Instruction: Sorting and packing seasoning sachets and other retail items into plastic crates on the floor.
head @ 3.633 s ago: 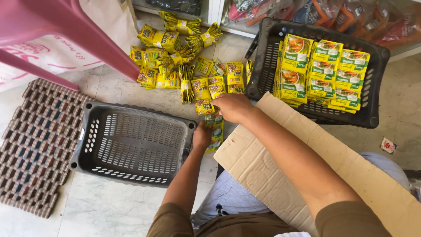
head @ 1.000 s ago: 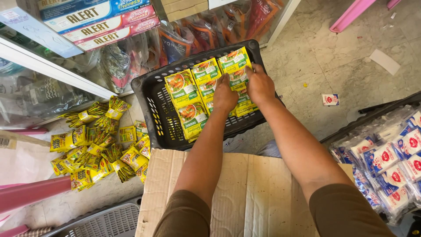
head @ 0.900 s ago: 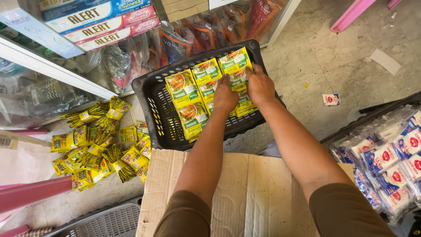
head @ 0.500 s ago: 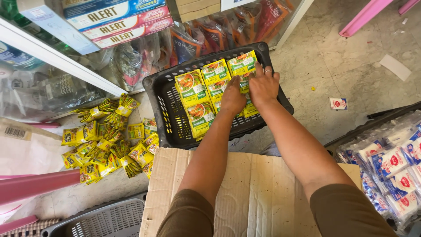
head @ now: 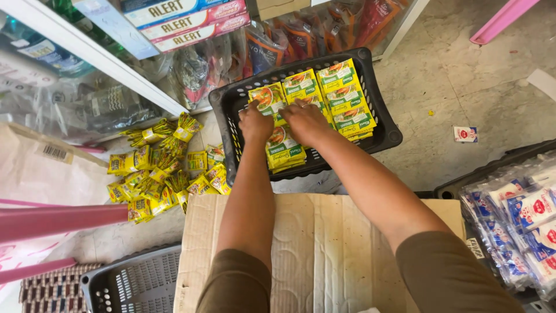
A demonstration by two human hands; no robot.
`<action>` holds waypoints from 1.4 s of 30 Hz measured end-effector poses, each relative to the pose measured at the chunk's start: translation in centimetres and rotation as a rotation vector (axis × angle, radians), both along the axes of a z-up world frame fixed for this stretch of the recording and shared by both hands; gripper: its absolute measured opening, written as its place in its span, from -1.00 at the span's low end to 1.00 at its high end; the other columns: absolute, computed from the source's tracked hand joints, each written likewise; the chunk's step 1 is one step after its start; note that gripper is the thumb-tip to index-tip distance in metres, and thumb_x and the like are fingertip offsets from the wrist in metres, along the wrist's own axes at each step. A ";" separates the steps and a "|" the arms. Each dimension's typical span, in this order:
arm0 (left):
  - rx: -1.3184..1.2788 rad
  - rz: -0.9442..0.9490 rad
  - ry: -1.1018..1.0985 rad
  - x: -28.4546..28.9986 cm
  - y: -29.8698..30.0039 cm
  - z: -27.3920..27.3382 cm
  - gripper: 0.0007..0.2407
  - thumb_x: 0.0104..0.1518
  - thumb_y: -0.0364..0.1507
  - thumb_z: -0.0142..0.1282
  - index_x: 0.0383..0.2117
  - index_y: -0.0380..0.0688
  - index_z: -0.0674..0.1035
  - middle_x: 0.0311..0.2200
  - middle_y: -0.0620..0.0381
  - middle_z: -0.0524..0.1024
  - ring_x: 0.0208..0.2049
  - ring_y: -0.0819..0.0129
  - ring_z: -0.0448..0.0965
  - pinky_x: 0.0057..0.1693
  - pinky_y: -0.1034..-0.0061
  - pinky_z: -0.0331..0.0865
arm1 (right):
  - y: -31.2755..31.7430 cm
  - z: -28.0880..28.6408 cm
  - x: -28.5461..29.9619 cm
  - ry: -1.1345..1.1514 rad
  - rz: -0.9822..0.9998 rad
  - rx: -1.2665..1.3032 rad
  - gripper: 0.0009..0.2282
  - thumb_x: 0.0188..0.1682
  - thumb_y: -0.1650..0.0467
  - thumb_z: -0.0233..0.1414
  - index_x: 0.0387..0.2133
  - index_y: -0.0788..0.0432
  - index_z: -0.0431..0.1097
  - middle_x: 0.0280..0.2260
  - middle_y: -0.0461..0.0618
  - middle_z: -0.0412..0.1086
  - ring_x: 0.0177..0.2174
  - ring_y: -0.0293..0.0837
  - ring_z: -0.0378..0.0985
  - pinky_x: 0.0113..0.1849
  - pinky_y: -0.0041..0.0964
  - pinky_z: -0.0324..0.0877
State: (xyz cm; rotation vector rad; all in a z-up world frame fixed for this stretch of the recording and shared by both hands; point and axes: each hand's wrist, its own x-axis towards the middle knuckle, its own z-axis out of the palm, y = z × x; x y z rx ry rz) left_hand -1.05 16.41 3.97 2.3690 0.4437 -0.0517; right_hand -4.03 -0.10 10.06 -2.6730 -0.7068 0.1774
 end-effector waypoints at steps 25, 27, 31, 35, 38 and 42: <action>-0.472 0.099 0.495 1.1 3.0 -7.6 -0.67 -0.01 -0.32 0.31 -0.15 -0.25 0.66 -0.12 -0.08 0.65 -0.15 0.13 0.68 -0.10 0.22 0.55 | 2.7 -0.3 0.5 0.312 -0.024 -0.450 -0.58 -0.01 0.28 0.12 0.17 -0.11 0.33 0.41 -0.25 -0.09 0.41 0.10 -0.55 0.17 0.67 -0.63; -0.414 0.059 0.457 1.7 3.2 -9.6 -0.66 -0.01 -0.31 0.33 -0.15 -0.27 0.66 -0.11 -0.09 0.66 -0.14 0.15 0.69 -0.08 0.26 0.55 | 2.7 -0.3 0.6 0.311 -0.023 -0.443 -0.58 -0.01 0.29 0.12 0.16 -0.10 0.33 0.41 -0.24 -0.09 0.41 0.10 -0.54 0.17 0.67 -0.62; -0.237 0.000 0.423 2.4 3.0 -8.9 -0.53 0.03 -0.25 0.33 -0.01 -0.35 0.60 -0.05 -0.14 0.64 -0.08 0.16 0.67 0.01 0.36 0.50 | 2.3 -0.6 0.7 0.285 -0.015 -0.434 -0.54 -0.02 0.27 0.14 0.19 -0.11 0.30 0.41 -0.24 -0.07 0.41 0.10 -0.48 0.18 0.66 -0.59; -0.283 0.100 0.367 1.7 2.2 -7.2 -0.30 -0.01 -0.31 0.33 0.25 -0.40 0.25 0.04 -0.19 0.55 -0.01 0.10 0.65 0.07 0.32 0.55 | 1.9 -0.5 0.7 0.297 -0.005 -0.395 -0.49 -0.03 0.23 0.13 0.24 -0.13 0.24 0.40 -0.27 -0.10 0.40 0.08 -0.44 0.18 0.66 -0.53; -0.336 0.041 0.292 -0.4 0.8 -1.2 -0.16 -0.06 -0.40 0.29 0.38 -0.12 0.00 0.06 -0.24 0.51 0.02 0.00 0.62 0.11 0.29 0.53 | 1.5 -1.0 0.7 0.276 0.008 -0.380 -0.51 0.00 0.22 0.09 0.24 -0.14 0.24 0.40 -0.26 -0.08 0.41 0.08 -0.41 0.18 0.68 -0.51; -0.108 -0.160 0.324 -1.8 -0.1 2.0 -0.16 -0.05 -0.41 0.32 0.41 0.21 0.04 0.17 -0.32 0.32 0.12 -0.08 0.48 0.21 0.28 0.38 | 1.6 -0.6 0.7 0.300 0.002 -0.364 -0.56 0.03 0.24 0.07 0.22 -0.19 0.28 0.41 -0.27 -0.07 0.42 0.07 -0.38 0.19 0.69 -0.50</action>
